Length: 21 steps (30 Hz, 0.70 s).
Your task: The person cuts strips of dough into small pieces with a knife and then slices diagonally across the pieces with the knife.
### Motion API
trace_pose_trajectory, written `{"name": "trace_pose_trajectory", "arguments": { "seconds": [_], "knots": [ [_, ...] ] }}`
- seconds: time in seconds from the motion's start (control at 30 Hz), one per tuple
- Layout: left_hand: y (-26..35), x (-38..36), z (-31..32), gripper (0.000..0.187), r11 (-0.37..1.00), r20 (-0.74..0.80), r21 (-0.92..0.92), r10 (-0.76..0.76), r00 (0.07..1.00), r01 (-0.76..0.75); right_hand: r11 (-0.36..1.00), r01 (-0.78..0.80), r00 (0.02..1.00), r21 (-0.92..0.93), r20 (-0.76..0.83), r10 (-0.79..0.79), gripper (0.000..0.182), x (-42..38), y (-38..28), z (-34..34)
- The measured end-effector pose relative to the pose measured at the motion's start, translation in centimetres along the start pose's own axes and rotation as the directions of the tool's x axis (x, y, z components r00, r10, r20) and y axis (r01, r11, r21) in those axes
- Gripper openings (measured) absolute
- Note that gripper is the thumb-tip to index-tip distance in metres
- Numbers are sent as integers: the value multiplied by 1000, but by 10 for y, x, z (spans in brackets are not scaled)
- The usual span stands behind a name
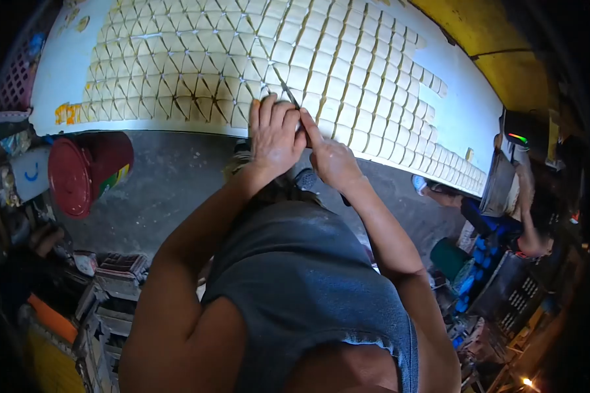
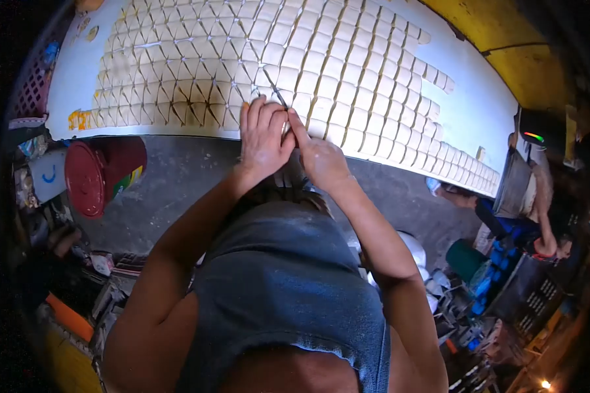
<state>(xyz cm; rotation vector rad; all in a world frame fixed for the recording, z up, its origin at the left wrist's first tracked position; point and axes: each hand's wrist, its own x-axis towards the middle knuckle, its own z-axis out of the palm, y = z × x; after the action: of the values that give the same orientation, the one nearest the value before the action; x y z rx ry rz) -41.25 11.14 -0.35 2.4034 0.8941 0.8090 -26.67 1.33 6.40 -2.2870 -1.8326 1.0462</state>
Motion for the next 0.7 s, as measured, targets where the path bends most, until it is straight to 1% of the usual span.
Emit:
{"name": "trace_pose_trajectory", "arguments": {
  "seconds": [0.03, 0.07, 0.1, 0.13, 0.17, 0.2, 0.23, 0.27, 0.3, 0.33, 0.4, 0.43, 0.47, 0.5, 0.53, 0.6, 0.67, 0.7],
  "knots": [
    [5, -5, 4, 35, 1000, -5, 12, -20, 1000, 20, 1000, 23, 1000, -10, -3, -23, 98, 0, 2, 3],
    [5, -8, 5, 35, 1000, 10, 25, 0, 1000, 0, 999, 43, 999, -22, -7, -43, 100, -3, 4, 6],
    [4, -9, 5, 36, 999, 18, 29, 16, 1000, -16, 994, 108, 990, 14, -91, -106, 101, -20, 16, 15],
    [4, -7, 5, 37, 999, 15, 37, 31, 999, -31, 993, 118, 988, 22, -107, -115, 101, -40, 22, 12],
    [6, -7, 7, 39, 999, 7, 37, 8, 1000, -9, 998, 63, 998, -9, 9, -63, 101, -62, 25, 6],
    [4, -9, 11, 39, 998, 1, 58, 24, 1000, -24, 999, 14, 993, -47, 121, -8, 101, -79, 30, -1],
    [2, -10, 14, 40, 997, -12, 70, 28, 1000, -28, 999, 27, 995, -40, 99, -23, 101, -93, 38, -7],
    [-1, -11, 17, 40, 996, -22, 78, 36, 999, -34, 995, 99, 993, 17, 60, -100, 99, -106, 48, -12],
    [1, -9, 14, 37, 998, -7, 48, 30, 1000, -29, 983, 171, 985, 70, 18, -172, 96, -116, 52, -18],
    [1, -7, 12, 37, 997, -13, 60, 46, 999, -45, 981, 180, 984, 70, -2, -180, 96, -119, 47, -33],
    [0, -6, 7, 35, 996, 5, 4, 88, 996, -88, 942, 186, 955, 279, -278, -106, 89, -117, 24, -73],
    [2, -4, 5, 35, 995, -28, 37, 91, 995, -90, 926, 151, 962, 346, -267, -58, 82, -111, 16, -90],
    [6, -4, 5, 35, 998, -49, -23, 57, 997, -58, 924, 202, 951, 326, -291, -105, 82, -99, 12, -97],
    [9, -2, 7, 34, 995, -68, -89, 26, 997, -32, 896, 301, 912, 328, -373, -170, 81, -84, 10, -99],
    [9, -1, 12, 33, 999, -72, -47, -12, 997, 9, 884, 330, 902, 331, -387, -193, 80, -64, 9, -96],
    [11, -4, 18, 30, 994, -139, 110, 23, 990, -8, 858, 389, 879, 334, -413, -238, 79, -22, 8, -90],
    [10, -6, 21, 29, 995, -117, 90, -36, 992, 47, 897, 311, 908, 313, -377, -183, 80, 26, 7, -79],
    [10, -6, 22, 28, 993, -134, 103, -48, 990, 62, 885, 326, 905, 331, -382, -190, 82, 47, 2, -80]
  ]
}}
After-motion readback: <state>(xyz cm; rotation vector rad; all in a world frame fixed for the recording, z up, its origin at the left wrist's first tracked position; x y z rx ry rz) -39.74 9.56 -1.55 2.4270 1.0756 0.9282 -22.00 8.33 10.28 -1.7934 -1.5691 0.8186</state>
